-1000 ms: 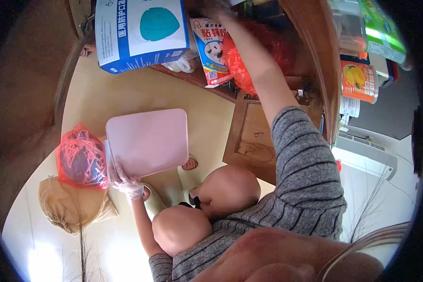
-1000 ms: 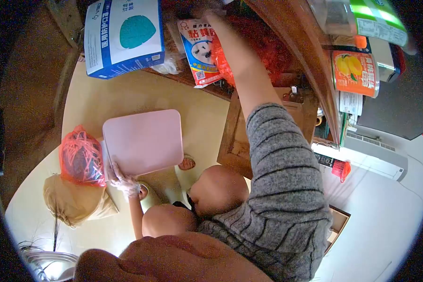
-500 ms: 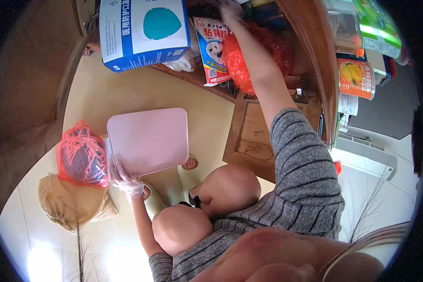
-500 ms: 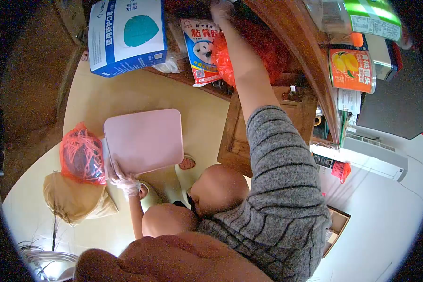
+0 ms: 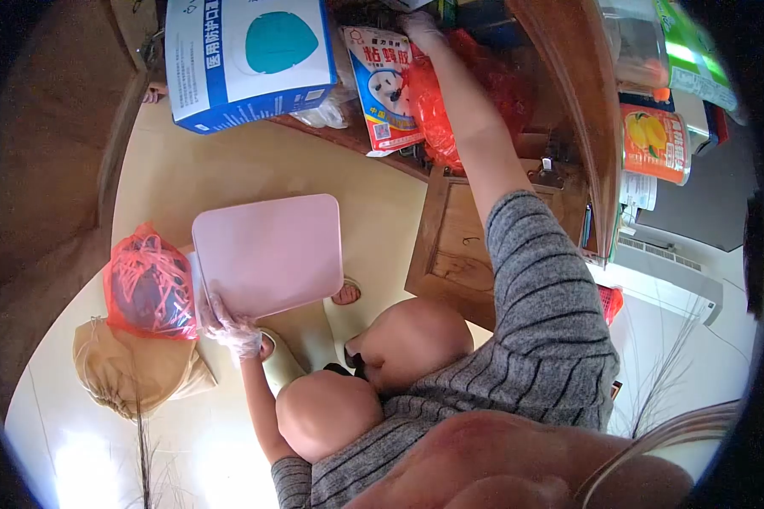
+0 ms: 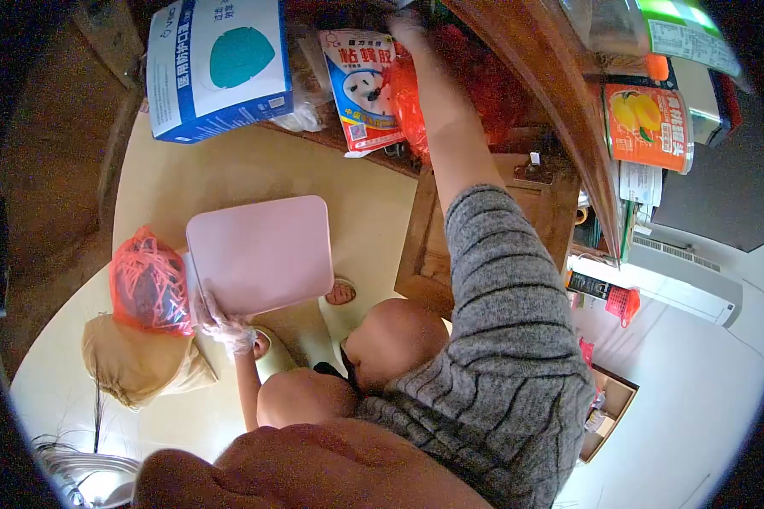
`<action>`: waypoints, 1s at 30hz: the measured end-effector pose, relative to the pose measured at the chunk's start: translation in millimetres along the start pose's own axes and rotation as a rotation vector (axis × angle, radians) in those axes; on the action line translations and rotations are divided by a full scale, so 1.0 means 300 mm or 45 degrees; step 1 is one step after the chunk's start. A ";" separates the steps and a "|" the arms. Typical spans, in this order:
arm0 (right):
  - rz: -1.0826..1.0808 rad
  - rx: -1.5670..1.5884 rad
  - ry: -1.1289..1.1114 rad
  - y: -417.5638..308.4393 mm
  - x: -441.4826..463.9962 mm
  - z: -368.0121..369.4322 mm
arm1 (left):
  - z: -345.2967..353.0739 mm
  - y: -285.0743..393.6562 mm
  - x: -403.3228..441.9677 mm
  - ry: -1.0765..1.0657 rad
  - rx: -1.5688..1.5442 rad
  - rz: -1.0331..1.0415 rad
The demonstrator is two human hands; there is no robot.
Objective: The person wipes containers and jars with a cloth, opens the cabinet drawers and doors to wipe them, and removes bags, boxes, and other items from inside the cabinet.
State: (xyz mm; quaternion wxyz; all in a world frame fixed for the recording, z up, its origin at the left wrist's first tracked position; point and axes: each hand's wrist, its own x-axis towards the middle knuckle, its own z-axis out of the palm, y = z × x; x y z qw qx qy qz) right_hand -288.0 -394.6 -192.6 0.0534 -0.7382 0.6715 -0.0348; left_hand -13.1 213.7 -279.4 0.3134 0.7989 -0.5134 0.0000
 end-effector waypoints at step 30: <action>-0.189 -0.047 0.378 -0.149 -0.040 -0.025 | 0.026 -0.027 -0.039 -0.032 0.101 0.000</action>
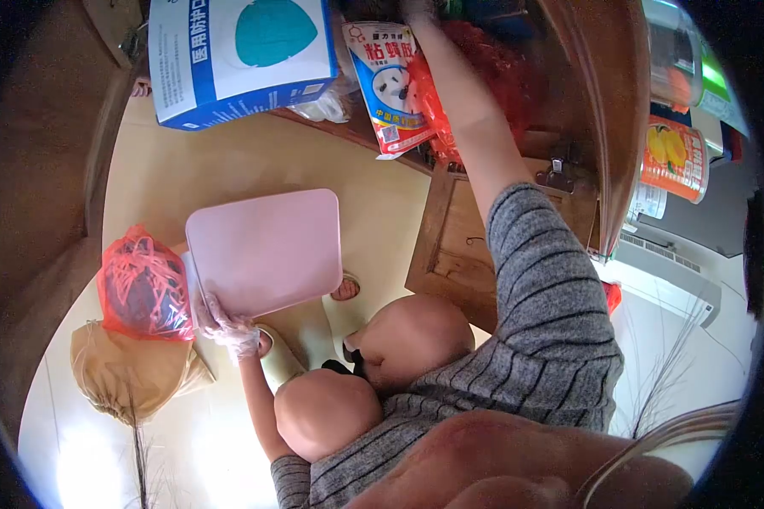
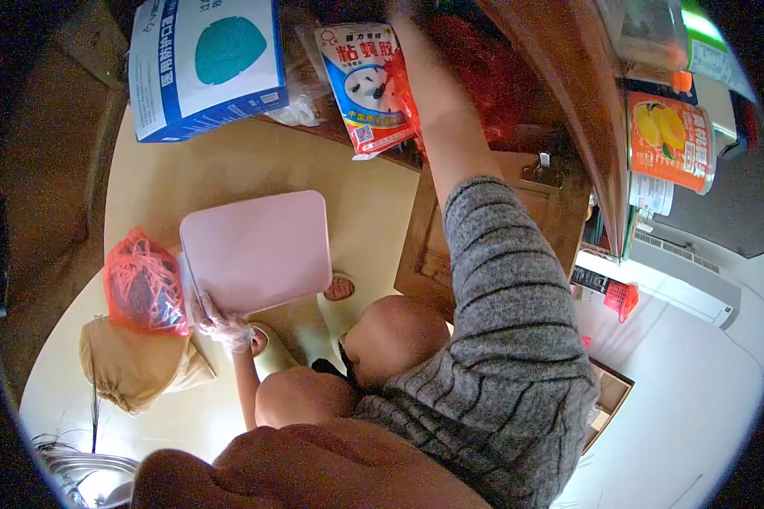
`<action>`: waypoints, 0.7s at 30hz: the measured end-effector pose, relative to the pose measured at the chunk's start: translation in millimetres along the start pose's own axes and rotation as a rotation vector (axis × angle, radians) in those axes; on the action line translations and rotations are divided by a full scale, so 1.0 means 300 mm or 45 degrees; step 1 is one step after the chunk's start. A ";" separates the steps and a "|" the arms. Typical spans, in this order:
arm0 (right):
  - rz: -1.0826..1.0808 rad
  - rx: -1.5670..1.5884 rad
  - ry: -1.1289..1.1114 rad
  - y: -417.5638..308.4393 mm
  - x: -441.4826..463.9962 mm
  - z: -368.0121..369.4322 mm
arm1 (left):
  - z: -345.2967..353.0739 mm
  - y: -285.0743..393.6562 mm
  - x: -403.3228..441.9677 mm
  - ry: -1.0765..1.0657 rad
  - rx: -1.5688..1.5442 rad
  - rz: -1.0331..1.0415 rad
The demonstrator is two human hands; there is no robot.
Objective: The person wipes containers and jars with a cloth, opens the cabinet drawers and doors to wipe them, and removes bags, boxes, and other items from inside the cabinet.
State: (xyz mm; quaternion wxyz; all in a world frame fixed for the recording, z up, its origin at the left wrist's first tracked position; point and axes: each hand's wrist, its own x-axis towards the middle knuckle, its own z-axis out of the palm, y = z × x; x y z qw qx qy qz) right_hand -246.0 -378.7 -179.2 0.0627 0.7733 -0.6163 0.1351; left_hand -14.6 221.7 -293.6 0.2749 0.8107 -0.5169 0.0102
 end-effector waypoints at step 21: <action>-0.214 1.437 0.425 -0.080 0.094 -0.100 | 0.025 -0.038 -0.050 -0.046 -0.038 -0.038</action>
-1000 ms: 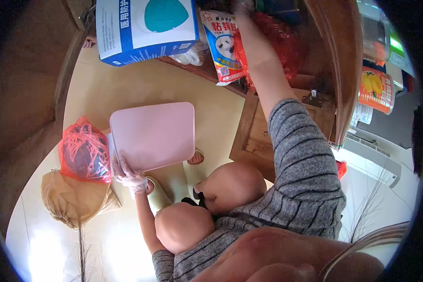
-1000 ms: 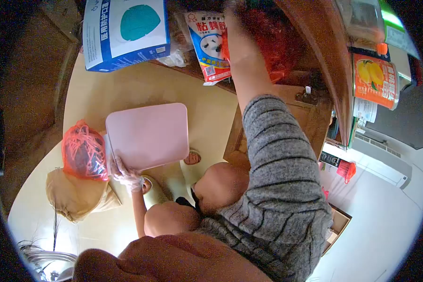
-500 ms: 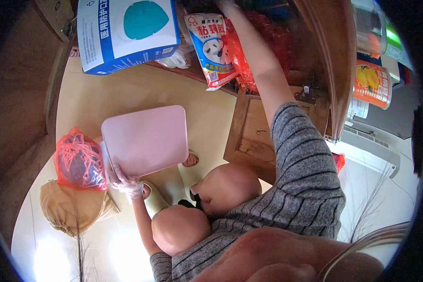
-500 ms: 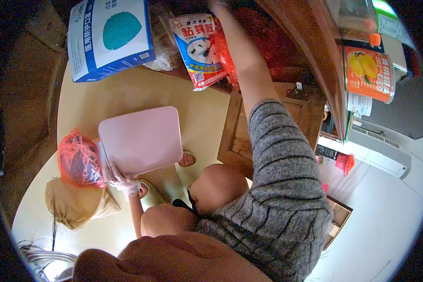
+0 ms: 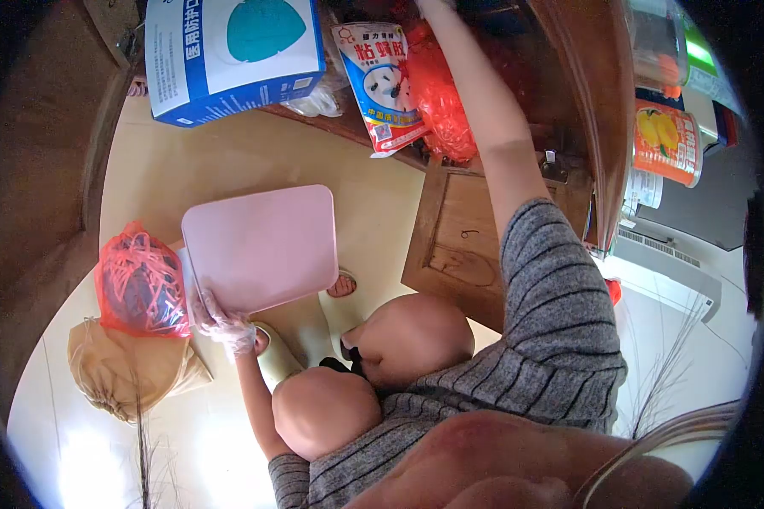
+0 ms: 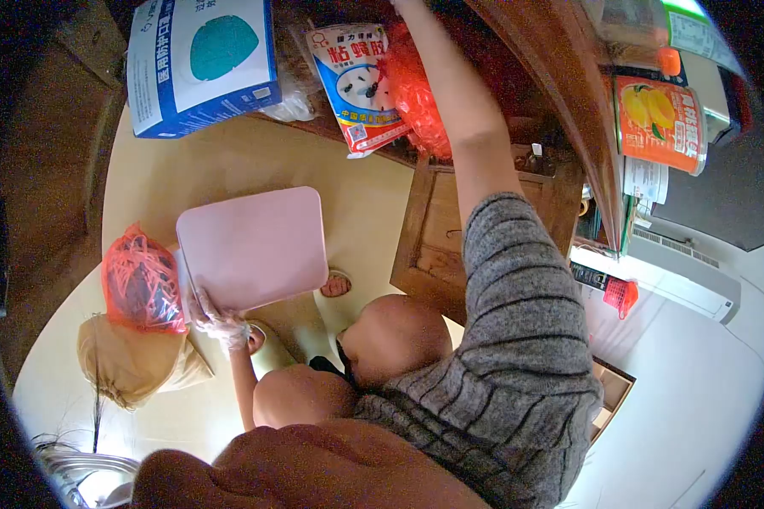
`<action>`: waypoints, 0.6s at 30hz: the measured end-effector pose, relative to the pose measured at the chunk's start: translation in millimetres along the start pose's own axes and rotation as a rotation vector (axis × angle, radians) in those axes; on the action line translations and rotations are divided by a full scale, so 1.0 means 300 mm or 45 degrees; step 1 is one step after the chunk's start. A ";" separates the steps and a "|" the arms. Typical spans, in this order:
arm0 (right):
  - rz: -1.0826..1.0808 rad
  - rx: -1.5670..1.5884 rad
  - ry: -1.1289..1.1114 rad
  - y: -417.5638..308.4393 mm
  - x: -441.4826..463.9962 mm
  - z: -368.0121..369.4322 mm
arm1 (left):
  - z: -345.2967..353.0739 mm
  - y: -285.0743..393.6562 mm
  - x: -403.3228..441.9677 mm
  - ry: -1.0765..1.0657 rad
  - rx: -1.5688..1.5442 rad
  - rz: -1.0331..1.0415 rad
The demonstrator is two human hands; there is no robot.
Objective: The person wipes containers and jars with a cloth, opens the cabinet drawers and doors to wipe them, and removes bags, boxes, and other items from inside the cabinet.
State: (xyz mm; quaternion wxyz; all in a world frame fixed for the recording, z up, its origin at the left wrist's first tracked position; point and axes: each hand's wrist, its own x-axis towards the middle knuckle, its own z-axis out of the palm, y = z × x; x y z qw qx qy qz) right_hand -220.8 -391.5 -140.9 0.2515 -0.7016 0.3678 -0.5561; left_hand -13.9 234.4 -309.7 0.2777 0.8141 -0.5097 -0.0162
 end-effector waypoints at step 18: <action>0.725 1.281 0.300 -0.646 -0.265 -0.010 | -0.078 0.083 0.077 0.054 -0.111 0.057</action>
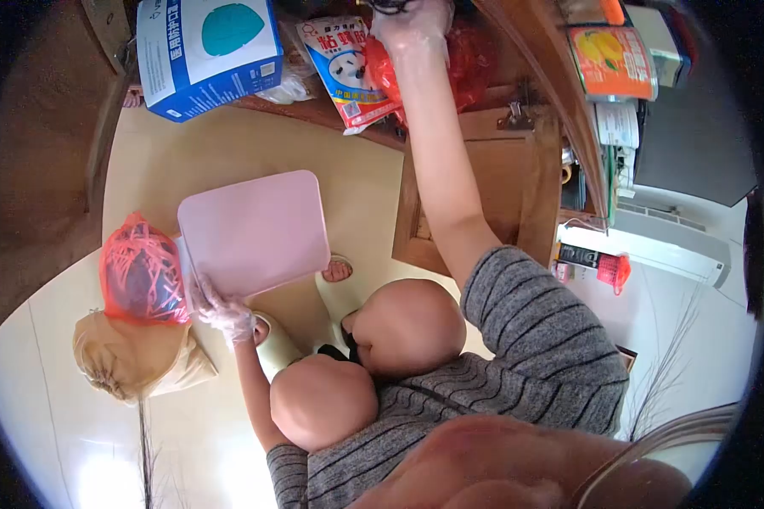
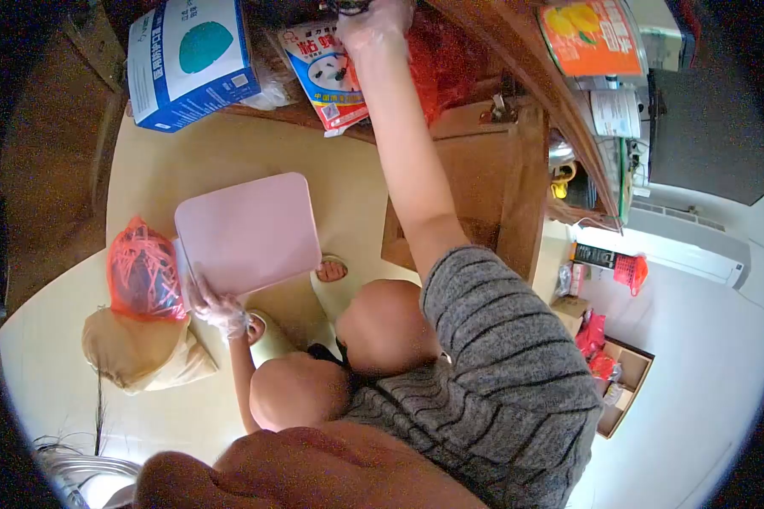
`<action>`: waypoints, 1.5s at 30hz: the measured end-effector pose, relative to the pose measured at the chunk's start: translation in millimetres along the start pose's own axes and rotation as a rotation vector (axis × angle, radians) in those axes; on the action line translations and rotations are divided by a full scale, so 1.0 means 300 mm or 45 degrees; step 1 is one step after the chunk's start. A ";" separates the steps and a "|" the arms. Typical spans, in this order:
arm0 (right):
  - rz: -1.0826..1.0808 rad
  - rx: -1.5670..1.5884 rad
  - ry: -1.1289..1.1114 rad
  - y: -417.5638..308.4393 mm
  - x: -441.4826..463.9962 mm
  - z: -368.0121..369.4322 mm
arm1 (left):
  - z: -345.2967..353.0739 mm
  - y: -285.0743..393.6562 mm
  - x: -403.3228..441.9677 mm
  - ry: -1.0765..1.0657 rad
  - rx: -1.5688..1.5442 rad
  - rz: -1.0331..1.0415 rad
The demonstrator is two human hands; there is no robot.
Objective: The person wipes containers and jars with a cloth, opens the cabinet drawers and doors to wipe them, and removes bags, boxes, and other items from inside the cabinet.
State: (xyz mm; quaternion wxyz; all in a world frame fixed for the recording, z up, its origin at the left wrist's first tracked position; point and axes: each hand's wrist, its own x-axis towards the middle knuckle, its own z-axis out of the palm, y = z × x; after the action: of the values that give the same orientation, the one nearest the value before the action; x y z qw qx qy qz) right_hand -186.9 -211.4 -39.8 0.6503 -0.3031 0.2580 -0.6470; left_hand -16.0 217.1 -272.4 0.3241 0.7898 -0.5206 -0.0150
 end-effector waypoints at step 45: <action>0.113 -1.605 -0.283 0.046 -0.988 -0.078 | -0.287 0.614 0.444 -1.046 -1.903 -1.077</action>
State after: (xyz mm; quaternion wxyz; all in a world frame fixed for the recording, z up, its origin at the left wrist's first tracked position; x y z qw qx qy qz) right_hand -203.1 82.7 -82.7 0.3962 -0.6816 0.5324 -0.3083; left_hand -73.7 103.4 -65.5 0.5047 0.4340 -0.1204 -0.7365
